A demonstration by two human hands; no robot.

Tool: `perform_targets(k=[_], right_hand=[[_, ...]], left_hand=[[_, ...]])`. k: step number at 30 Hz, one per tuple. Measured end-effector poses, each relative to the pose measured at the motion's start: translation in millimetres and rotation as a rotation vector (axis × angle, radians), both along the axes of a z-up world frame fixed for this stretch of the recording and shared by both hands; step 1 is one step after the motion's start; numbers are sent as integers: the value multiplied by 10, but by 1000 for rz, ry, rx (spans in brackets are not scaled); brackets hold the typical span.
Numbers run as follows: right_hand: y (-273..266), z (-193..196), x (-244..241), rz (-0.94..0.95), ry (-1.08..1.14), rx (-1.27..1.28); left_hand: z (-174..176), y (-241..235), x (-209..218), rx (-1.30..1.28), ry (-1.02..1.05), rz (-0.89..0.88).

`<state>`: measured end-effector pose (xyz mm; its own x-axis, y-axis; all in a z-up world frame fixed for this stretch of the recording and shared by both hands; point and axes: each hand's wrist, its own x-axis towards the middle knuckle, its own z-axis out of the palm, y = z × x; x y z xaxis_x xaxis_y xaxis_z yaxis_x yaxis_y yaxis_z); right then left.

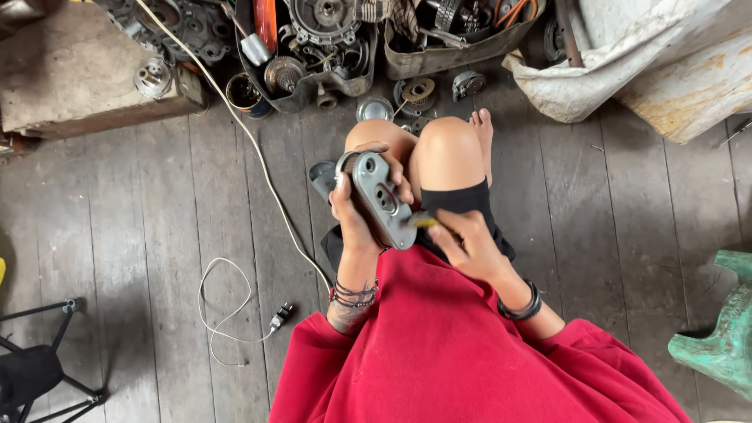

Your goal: Cleaning a metal engine component by scraping off dirt and grime using a small hand tool while sitting on the floor.

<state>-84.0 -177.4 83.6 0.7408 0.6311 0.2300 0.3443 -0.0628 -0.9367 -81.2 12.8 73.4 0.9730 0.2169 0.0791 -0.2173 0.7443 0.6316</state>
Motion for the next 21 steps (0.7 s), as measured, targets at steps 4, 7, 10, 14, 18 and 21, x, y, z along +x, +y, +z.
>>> perform_targets(k=[4,7,10,14,18,21], right_hand=[[2,-93,-32,-51,-103,14],[-23,-112,-3,-58,-162,-25],[-9,-53,149,-80,-232,-51],[137,122,32,-5,-269,-91],[119,163,238,3,-309,-149],[153,117,369,-42,-307,-99]], left_hand=[[-4,42,59,-66,22,-91],[172,36,77,-138,37,-84],[366,-27,114,-180,79,-86],[403,-90,185,-230,88,-141],[153,19,292,-36,-19,-140],[257,-37,261,44,-102,-133]])
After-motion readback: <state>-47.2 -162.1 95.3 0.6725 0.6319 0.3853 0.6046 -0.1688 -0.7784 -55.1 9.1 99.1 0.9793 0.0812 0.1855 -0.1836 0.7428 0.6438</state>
